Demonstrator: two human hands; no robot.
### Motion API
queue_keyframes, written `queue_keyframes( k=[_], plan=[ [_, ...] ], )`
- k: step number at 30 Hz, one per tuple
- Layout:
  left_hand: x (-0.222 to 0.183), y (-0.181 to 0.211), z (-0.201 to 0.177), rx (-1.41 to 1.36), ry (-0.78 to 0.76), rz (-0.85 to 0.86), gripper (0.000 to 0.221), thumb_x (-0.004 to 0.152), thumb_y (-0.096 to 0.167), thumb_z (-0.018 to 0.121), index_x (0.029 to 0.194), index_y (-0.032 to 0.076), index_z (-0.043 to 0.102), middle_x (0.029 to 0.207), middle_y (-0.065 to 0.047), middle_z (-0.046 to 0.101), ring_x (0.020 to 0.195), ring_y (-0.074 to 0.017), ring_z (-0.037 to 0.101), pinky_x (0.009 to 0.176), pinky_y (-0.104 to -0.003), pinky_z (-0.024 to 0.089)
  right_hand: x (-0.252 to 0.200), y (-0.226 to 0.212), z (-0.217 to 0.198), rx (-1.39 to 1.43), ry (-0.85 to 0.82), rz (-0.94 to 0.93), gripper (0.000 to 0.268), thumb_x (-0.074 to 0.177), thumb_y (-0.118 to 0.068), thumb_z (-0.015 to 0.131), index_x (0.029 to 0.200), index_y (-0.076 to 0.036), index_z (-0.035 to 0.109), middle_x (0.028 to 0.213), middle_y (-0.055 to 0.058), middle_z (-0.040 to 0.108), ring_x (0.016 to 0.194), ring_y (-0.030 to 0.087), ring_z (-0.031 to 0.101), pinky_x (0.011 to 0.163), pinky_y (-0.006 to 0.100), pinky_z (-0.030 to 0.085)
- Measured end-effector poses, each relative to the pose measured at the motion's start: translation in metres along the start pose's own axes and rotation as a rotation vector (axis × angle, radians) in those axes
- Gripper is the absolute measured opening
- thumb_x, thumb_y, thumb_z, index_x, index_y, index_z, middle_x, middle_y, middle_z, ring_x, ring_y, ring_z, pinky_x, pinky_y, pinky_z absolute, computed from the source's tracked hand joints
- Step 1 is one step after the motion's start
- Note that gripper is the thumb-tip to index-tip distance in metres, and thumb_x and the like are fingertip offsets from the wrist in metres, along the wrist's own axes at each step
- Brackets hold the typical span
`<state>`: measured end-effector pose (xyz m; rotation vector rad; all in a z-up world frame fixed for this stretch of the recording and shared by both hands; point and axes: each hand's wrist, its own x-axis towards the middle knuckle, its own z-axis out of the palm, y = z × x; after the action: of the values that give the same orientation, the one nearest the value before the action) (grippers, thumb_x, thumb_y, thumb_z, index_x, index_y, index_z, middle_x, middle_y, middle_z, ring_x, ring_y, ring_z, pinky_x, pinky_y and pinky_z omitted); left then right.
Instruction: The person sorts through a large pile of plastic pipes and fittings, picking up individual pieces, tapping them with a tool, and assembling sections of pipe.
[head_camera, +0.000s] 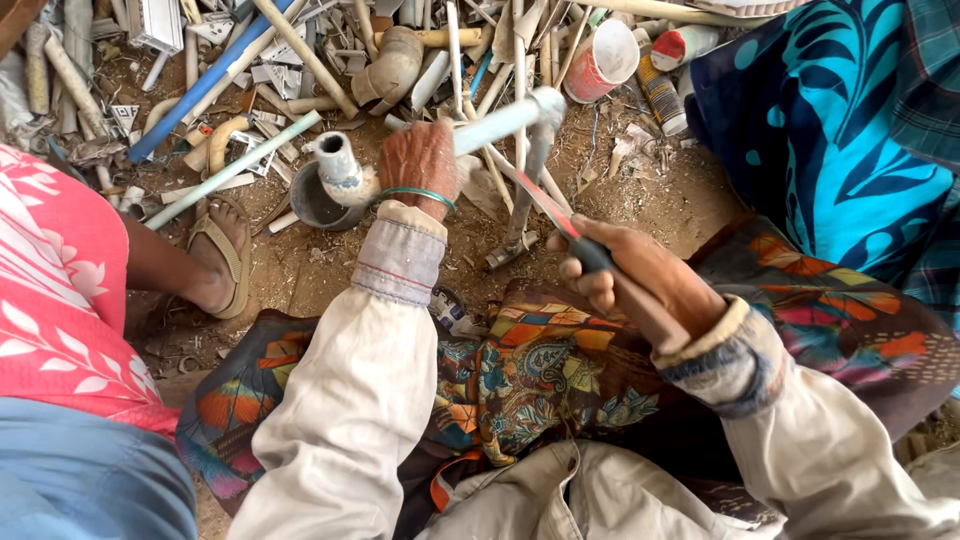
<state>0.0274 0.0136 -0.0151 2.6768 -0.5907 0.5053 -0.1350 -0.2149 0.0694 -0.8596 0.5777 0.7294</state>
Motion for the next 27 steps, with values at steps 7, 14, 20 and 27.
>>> queue_keyframes(
  k=[7,14,20,27],
  plan=[
    [-0.005,0.042,-0.035,-0.131,-0.245,0.021,0.043,0.096,0.051,0.069,0.084,0.011,0.078,0.069,-0.015,0.072,0.06,-0.0305,0.069,0.062,-0.048,0.052,0.022,-0.035,-0.056,0.603,-0.366,0.048,0.032,0.112,-0.022,0.041,0.121,0.007,0.052,0.082,0.001,0.054,0.055,0.005,0.054,0.049,0.018,0.051],
    [-0.017,0.05,-0.027,-0.069,-0.17,0.154,0.051,0.106,0.045,0.054,0.081,0.004,0.072,0.069,-0.015,0.068,0.061,-0.0296,0.066,0.056,-0.047,0.052,0.012,-0.034,-0.033,0.873,-0.417,0.058,0.034,0.106,-0.014,0.037,0.127,0.01,0.046,0.086,0.002,0.051,0.066,0.009,0.054,0.057,0.019,0.054],
    [-0.02,0.051,-0.01,0.006,-0.013,0.175,0.044,0.107,0.038,0.051,0.081,0.01,0.07,0.07,-0.01,0.067,0.068,-0.0262,0.065,0.065,-0.045,0.052,0.02,-0.027,-0.032,0.673,-0.591,0.194,0.023,0.111,-0.015,0.04,0.117,0.006,0.048,0.087,0.002,0.051,0.063,0.01,0.055,0.057,0.024,0.052],
    [-0.024,0.052,0.009,0.104,-0.029,0.264,0.039,0.106,0.037,0.052,0.082,0.013,0.07,0.058,-0.004,0.057,0.053,-0.0174,0.053,0.051,-0.038,0.046,0.011,-0.027,-0.057,0.782,-0.415,0.043,0.018,0.11,-0.017,0.042,0.105,0.0,0.048,0.087,0.001,0.051,0.063,0.01,0.056,0.058,0.025,0.052]
  ],
)
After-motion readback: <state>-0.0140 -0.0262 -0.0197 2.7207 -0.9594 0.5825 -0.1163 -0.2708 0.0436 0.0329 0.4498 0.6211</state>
